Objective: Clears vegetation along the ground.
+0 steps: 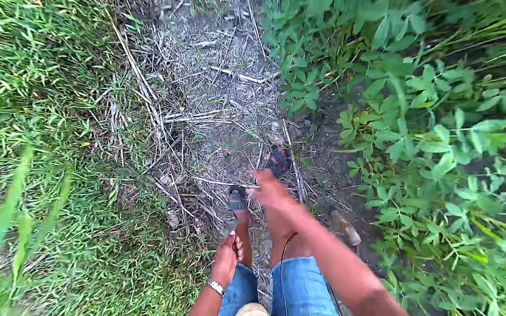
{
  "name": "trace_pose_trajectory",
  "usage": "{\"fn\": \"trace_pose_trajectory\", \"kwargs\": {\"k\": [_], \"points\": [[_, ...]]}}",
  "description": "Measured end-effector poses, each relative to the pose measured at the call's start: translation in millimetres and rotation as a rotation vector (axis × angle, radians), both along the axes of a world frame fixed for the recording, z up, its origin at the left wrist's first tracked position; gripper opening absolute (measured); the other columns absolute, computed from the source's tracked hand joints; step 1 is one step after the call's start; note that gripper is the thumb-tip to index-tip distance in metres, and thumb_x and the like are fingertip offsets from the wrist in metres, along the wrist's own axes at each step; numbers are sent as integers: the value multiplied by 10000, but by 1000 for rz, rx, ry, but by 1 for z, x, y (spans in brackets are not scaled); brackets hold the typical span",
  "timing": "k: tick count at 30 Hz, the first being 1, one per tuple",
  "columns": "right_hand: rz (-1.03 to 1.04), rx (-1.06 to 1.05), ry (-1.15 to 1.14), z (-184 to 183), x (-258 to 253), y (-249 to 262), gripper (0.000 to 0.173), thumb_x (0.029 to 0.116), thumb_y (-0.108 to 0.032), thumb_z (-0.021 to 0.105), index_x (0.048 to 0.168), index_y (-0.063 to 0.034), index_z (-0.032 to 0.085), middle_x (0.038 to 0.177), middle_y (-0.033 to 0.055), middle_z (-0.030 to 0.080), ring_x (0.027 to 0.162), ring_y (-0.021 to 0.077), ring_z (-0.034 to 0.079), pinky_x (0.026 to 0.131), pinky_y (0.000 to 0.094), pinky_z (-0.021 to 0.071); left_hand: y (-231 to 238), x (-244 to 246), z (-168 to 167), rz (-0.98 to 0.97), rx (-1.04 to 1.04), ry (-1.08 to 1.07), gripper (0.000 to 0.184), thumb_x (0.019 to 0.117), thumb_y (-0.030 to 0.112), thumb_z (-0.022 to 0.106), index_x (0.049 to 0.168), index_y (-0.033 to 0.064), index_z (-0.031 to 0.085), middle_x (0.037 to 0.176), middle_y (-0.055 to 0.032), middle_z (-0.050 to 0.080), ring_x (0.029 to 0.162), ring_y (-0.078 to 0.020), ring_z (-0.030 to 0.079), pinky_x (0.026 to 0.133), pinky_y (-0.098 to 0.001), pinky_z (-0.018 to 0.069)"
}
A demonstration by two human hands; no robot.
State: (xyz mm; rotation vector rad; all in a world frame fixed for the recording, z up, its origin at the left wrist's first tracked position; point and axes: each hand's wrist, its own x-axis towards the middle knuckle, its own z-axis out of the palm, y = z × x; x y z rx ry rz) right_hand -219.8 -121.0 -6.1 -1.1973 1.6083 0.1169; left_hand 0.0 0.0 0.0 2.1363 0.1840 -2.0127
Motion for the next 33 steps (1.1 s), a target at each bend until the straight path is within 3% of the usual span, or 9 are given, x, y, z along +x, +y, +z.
{"fn": "trace_pose_trajectory", "kwargs": {"k": [3,6,9,12,16,21,24,28,33], "points": [[-5,388,428,8,-133,82,817,921,-356,738,1590,-56,375,1547,344,410,1411,560,405,1080,772,351,-26,-9,17,-47,-56,66,345,1139,229,304,975,50,549,703,-28,552,521,-117,513,475,-247,454],[-191,688,329,18,-178,142,974,945,-368,737,1642,-22,150,1524,345,440,1391,510,470,1133,670,390,-49,-24,25,-33,-57,93,339,1137,231,324,973,46,556,708,-34,557,517,-115,515,468,-238,452],[-352,640,326,4,-162,171,865,953,-285,699,1645,-74,224,1461,298,541,1334,472,548,1101,655,432,-67,-44,28,-8,-25,90,330,1131,229,360,942,45,558,681,-36,546,487,-113,496,445,-231,438],[-241,761,434,0,-151,171,751,977,-376,631,1601,-80,334,1410,258,599,1292,432,598,1048,645,477,-78,-56,29,-25,-27,95,350,1132,241,359,911,49,552,647,-26,532,456,-102,476,424,-221,425],[-231,724,379,51,-176,123,614,940,-336,686,1468,-62,533,1309,275,649,1211,456,634,1012,681,482,-96,-59,25,-13,-39,45,360,1133,243,350,905,52,551,636,-22,525,443,-100,462,412,-221,412],[-437,295,59,119,-206,56,800,908,-215,772,1603,-133,384,1256,231,677,893,347,732,823,560,611,-120,-79,20,25,-32,-55,353,1129,255,360,878,71,527,598,-1,489,412,-83,425,380,-207,375],[-529,139,-256,81,-198,-36,787,942,-177,698,1621,-82,311,1219,194,675,788,235,697,730,434,616,-137,-116,26,2,-11,-30,345,1127,248,366,879,69,527,595,-1,489,410,-82,419,382,-207,370],[-761,252,-387,14,-196,-152,644,1021,-139,632,1601,-108,354,936,128,676,686,187,640,645,354,573,-166,-153,50,-25,-32,61,346,1126,250,380,898,56,554,613,-6,512,432,-87,446,407,-214,401],[-1071,306,-125,-18,-274,-113,494,1028,-191,612,1499,-111,484,941,127,651,673,203,622,582,374,551,-180,-139,54,130,-33,11,356,1131,249,341,886,69,527,617,-12,501,432,-94,441,401,-219,393]]}}
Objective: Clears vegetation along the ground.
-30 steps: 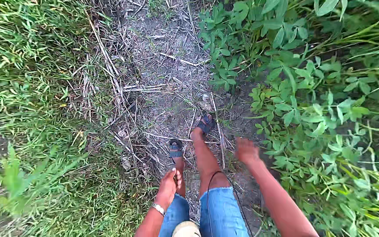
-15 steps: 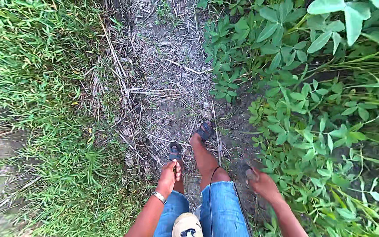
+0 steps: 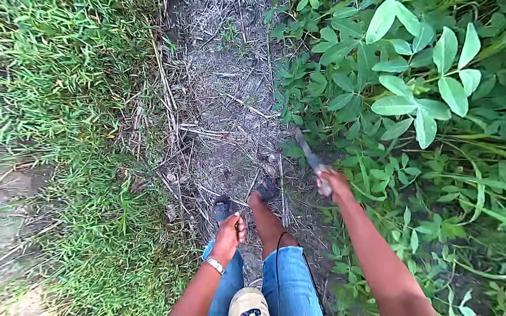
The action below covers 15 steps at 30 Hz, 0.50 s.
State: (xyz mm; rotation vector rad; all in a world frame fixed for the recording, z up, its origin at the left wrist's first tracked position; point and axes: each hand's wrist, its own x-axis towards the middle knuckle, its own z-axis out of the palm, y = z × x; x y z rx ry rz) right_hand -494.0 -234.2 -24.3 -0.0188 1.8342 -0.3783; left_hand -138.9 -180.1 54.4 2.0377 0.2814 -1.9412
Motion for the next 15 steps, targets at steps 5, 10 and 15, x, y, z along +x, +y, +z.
{"fn": "trace_pose_trajectory", "kwargs": {"k": [5,10,15], "points": [[226,-41,280,64,-48,72,571,964,-85,672,1508,-47,500,1076,208,692,703,250,660,606,434,579,-9,10,-19,158,65,-93,271,1122,228,349,1016,59,533,695,-49,547,504,-136,519,455,-254,456],[463,-176,316,134,-20,79,574,902,-84,705,1453,-8,562,1236,206,694,764,242,708,670,449,612,-44,-4,-33,-19,-42,76,250,1121,154,356,1067,34,569,798,-51,600,599,-125,575,550,-248,514],[456,-291,305,154,38,61,576,901,-143,674,1455,-25,568,1319,153,684,802,181,725,697,402,624,-81,-6,-51,-235,-107,287,231,1109,131,391,1078,37,600,771,-11,594,571,-79,546,525,-216,486]]}}
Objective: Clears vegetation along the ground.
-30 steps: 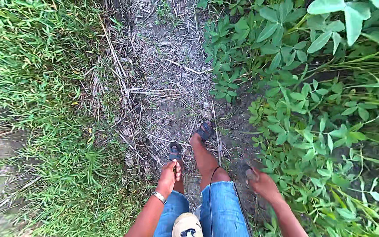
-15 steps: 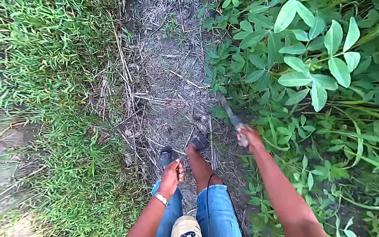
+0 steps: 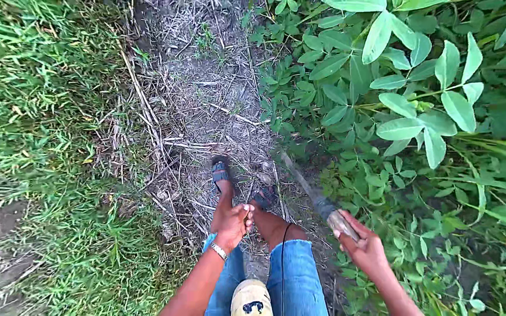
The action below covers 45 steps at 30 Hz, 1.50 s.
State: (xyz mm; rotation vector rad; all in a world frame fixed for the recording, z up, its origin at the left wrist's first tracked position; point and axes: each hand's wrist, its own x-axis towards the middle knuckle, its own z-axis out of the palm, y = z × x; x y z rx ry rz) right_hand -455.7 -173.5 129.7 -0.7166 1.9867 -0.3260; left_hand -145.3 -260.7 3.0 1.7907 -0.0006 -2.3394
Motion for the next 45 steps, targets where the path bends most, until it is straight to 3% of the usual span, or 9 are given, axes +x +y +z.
{"fn": "trace_pose_trajectory", "kwargs": {"k": [9,15,21,24,28,32,37,42,45], "points": [[-29,321,64,-201,51,-159,616,954,-221,708,1518,-78,507,1237,279,664,996,408,701,900,586,571,-13,66,-40,-154,4,-85,314,1124,191,375,1050,17,626,687,13,537,508,-67,469,477,-213,431],[-125,416,-41,-210,-67,-149,573,942,-191,767,1475,-140,563,1087,179,701,780,249,657,716,433,570,-15,74,-50,-292,-44,35,277,1098,109,377,1186,8,620,829,2,591,640,-85,549,610,-251,504],[94,492,-47,-233,-133,-185,405,1029,-175,642,1414,-65,582,964,166,643,685,196,536,612,388,481,-37,67,-61,-275,45,113,238,1094,116,427,1084,9,638,716,14,580,543,-62,522,508,-207,462],[176,414,10,-226,-116,-206,400,977,-140,718,1338,4,623,1000,207,667,748,254,598,702,452,529,-56,52,-68,-311,61,87,235,1105,147,429,1041,19,616,651,35,535,483,-40,475,455,-186,422],[257,352,216,-203,-36,-191,460,884,-239,815,1300,-78,700,1199,291,691,1117,515,649,955,754,475,-95,-3,-82,-439,-56,31,296,1120,219,414,958,45,591,602,58,446,452,-34,396,430,-181,361],[287,422,290,-198,71,-162,501,948,-230,713,1386,-25,582,1122,308,691,1018,528,679,818,711,534,-129,-61,-98,-605,-262,-20,361,1119,305,425,922,52,591,610,48,440,468,-40,375,457,-200,350],[236,540,197,-218,133,-144,667,970,-188,630,1571,-46,379,1338,302,594,1040,464,690,864,612,565,-156,-116,-137,-816,-397,-69,453,1117,370,408,895,26,601,629,11,430,489,-96,366,480,-280,355],[223,534,196,-221,143,-144,657,968,-185,635,1560,-43,387,1317,298,597,1024,441,698,850,585,572,-164,-152,-179,-983,-421,-192,521,1115,408,408,1078,-58,639,842,-144,592,680,-231,537,676,-440,495],[203,503,201,-218,141,-148,631,953,-169,665,1524,-32,435,1282,291,613,993,443,700,815,595,572,-167,-169,-200,-1025,-419,-238,561,1106,472,394,1076,-38,626,790,-105,556,613,-200,497,615,-402,475]]}}
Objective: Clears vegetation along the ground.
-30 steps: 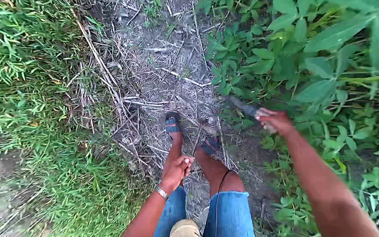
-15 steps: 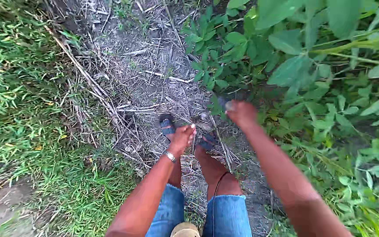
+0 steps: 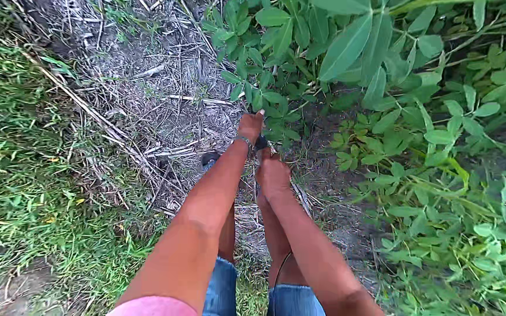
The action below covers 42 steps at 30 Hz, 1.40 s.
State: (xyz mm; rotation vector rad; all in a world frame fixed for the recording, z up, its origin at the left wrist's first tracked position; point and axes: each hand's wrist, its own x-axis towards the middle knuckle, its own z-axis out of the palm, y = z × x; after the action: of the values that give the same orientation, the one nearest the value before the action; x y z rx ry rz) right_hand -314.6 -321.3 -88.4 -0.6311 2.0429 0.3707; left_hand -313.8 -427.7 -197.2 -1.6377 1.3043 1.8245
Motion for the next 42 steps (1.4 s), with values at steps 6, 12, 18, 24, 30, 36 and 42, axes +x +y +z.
{"fn": "trace_pose_trajectory", "kwargs": {"k": [6,12,18,24,30,36,42], "points": [[-10,-31,11,0,-1,5,644,947,-180,684,1525,-42,435,1257,289,619,949,450,706,759,599,581,-4,-3,-4,70,23,-43,524,1111,478,370,1131,-2,579,790,-83,498,601,-199,466,586,-396,465],[27,-19,-13,49,-37,19,630,958,-222,665,1551,-150,468,1302,285,642,1078,505,668,865,690,526,23,88,56,163,4,38,555,1100,509,351,949,19,563,664,-57,432,520,-184,413,504,-379,414],[-50,-148,-3,118,-58,43,655,919,-228,738,1524,-104,520,1273,261,680,1114,464,676,949,687,508,66,226,78,676,262,-111,347,1119,346,416,912,86,515,584,51,368,423,-60,325,400,-223,312],[-765,-319,-180,28,-84,48,497,986,-71,649,1464,-7,525,903,136,688,622,165,608,554,331,534,77,292,104,1234,641,148,332,1140,297,284,971,100,492,699,-22,539,551,-129,546,524,-266,495],[-217,-439,-114,103,-34,7,630,878,-98,751,1462,16,543,1291,239,674,1030,294,718,890,498,597,75,332,105,1226,493,326,302,1128,175,281,1052,62,551,845,-49,629,696,-160,633,661,-311,566],[-79,-339,-235,71,0,-73,565,936,-126,712,1464,-12,547,1141,195,711,771,232,699,674,427,607,75,331,113,1008,320,409,282,1105,120,304,1124,39,573,918,-3,611,762,-114,612,729,-295,553],[-63,-63,-197,-96,57,-164,530,905,-186,763,1403,-77,619,1159,266,688,940,406,693,836,598,567,70,313,94,1028,400,436,231,1076,108,387,1117,44,606,802,32,583,624,-65,546,586,-232,498]]}}
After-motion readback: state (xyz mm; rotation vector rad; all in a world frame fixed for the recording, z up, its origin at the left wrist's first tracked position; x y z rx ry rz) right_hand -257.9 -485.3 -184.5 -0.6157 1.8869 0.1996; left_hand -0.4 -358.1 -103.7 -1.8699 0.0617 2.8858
